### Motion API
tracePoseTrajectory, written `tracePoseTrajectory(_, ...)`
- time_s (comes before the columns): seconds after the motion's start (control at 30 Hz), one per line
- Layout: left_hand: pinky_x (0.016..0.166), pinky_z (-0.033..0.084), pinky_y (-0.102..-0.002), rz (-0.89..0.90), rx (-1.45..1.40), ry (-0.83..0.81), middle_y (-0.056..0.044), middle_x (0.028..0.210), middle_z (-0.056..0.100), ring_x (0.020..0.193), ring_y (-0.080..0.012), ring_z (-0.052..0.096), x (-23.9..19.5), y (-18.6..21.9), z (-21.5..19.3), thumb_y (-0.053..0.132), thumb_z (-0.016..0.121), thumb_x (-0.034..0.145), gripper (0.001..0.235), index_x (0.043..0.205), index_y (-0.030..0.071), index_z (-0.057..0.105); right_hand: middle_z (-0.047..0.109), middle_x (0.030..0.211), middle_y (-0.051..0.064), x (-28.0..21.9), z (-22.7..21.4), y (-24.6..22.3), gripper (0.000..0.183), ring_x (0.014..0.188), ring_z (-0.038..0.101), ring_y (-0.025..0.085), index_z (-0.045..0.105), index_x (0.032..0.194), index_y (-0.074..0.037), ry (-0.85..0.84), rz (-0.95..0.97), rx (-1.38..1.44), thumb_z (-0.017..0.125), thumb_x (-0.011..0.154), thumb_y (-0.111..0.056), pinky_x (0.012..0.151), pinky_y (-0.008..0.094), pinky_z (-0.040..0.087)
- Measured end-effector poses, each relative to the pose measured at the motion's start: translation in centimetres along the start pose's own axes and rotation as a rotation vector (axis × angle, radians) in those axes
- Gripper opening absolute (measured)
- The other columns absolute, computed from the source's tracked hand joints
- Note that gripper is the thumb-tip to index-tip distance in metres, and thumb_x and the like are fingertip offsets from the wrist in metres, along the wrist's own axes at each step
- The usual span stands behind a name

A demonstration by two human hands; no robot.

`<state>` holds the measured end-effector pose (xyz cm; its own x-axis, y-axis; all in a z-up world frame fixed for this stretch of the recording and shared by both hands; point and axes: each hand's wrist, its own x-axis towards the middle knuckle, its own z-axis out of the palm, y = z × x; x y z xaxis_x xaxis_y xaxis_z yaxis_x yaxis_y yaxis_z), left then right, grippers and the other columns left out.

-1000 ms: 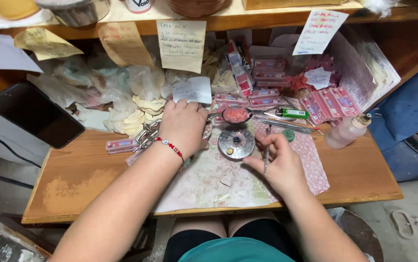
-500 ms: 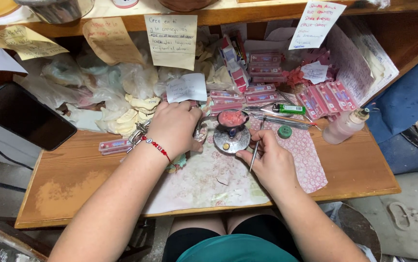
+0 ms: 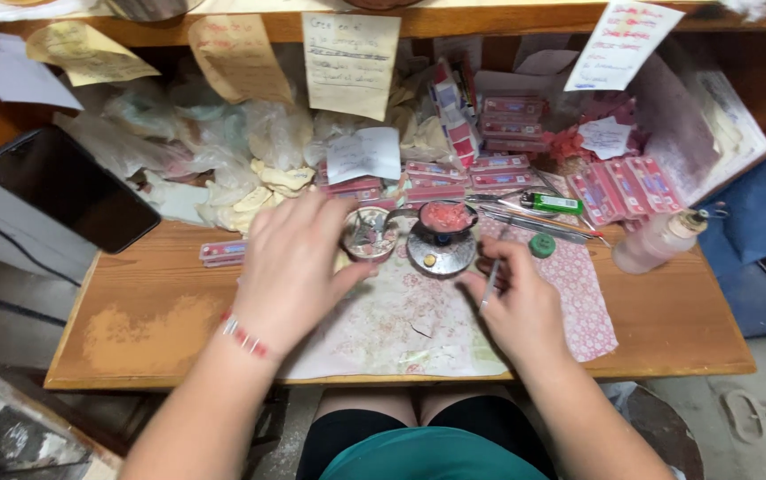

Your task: The person uses a metal tool to apply and shape pink wax on a dental cast held in a vise. They manipulate the wax on the teeth and gums of the model, then remove the cast from the vise to inspect the work.

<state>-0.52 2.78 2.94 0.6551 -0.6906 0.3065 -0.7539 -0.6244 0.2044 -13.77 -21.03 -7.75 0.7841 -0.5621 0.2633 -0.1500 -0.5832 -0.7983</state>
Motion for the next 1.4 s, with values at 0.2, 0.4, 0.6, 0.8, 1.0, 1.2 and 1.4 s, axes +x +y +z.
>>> tracePoseTrajectory(0.2,0.089,0.051,-0.052,-0.245,-0.081,0.132,-0.011,0.121,0.061,0.112,-0.0393,0.064,-8.0,-2.3,4.8,0.039,0.096,0.063,0.086,0.139,0.016,0.061,0.076,0.092,0.017,-0.2,-1.4,1.0,0.022,0.083,0.075,0.028,0.078,0.119,0.000,0.121,-0.461,0.240,0.072,0.097,-0.001,0.079,0.040,0.058)
tracePoseTrajectory(0.4,0.090,0.051,-0.050,-0.196,-0.076,0.214,-0.016,0.122,0.063,0.112,-0.0395,0.065,-7.9,-2.9,9.4,0.033,0.092,0.068,0.095,0.152,0.014,0.051,0.076,0.088,0.011,-0.7,-0.9,3.0,0.016,0.081,0.075,0.029,0.083,0.103,-0.005,-0.006,-0.563,0.210,0.080,0.088,-0.008,0.080,0.040,0.059)
tracePoseTrajectory(0.6,0.084,0.055,-0.041,-0.155,-0.050,0.355,-0.006,0.106,0.069,0.099,-0.0293,0.070,-7.4,-4.0,10.8,0.033,0.094,0.060,0.087,0.139,0.020,0.060,0.077,0.089,0.014,-0.8,-1.5,2.3,0.014,0.079,0.075,0.031,0.082,0.102,-0.002,-0.035,-0.625,0.273,0.076,0.090,-0.005,0.078,0.041,0.059)
tracePoseTrajectory(0.8,0.088,0.056,-0.044,-0.281,-0.340,0.275,0.000,0.130,0.073,0.112,-0.0284,0.071,-8.7,-1.8,6.0,0.045,0.088,0.065,0.081,0.136,0.022,0.058,0.076,0.114,0.020,-1.6,-2.1,1.9,0.021,0.100,0.076,0.029,0.071,0.116,0.004,-0.149,-0.669,0.197,0.062,0.098,-0.002,0.094,0.035,0.060)
tracePoseTrajectory(1.0,0.084,0.066,-0.022,-0.354,-0.939,0.051,-0.001,0.118,0.078,0.092,-0.0087,0.076,-8.5,1.1,3.8,0.023,0.090,0.065,0.077,0.136,0.019,0.061,0.071,0.132,0.023,-4.8,1.3,-1.0,0.041,0.123,0.074,0.030,0.063,0.111,-0.007,-0.340,-0.580,0.313,0.086,0.080,-0.022,0.104,0.035,0.060)
tracePoseTrajectory(1.2,0.078,0.062,-0.022,-0.345,-1.162,-0.032,0.000,0.112,0.071,0.083,-0.0055,0.066,-7.9,2.4,4.4,0.013,0.087,0.068,0.075,0.138,0.014,0.060,0.074,0.124,0.023,-5.6,3.4,-1.1,0.041,0.117,0.076,0.026,0.055,0.104,-0.008,-0.214,-0.464,0.303,0.085,0.081,-0.024,0.090,0.029,0.064)
tracePoseTrajectory(1.4,0.083,0.054,-0.043,0.044,-0.436,0.095,-0.010,0.122,0.076,0.101,-0.0303,0.073,-7.8,0.4,4.3,0.068,0.074,0.077,0.089,0.148,0.018,0.052,0.070,0.129,0.029,-5.8,4.2,-0.1,0.041,0.117,0.074,0.026,0.048,0.104,-0.006,-0.253,-0.360,0.529,0.081,0.084,-0.020,0.089,0.031,0.063)
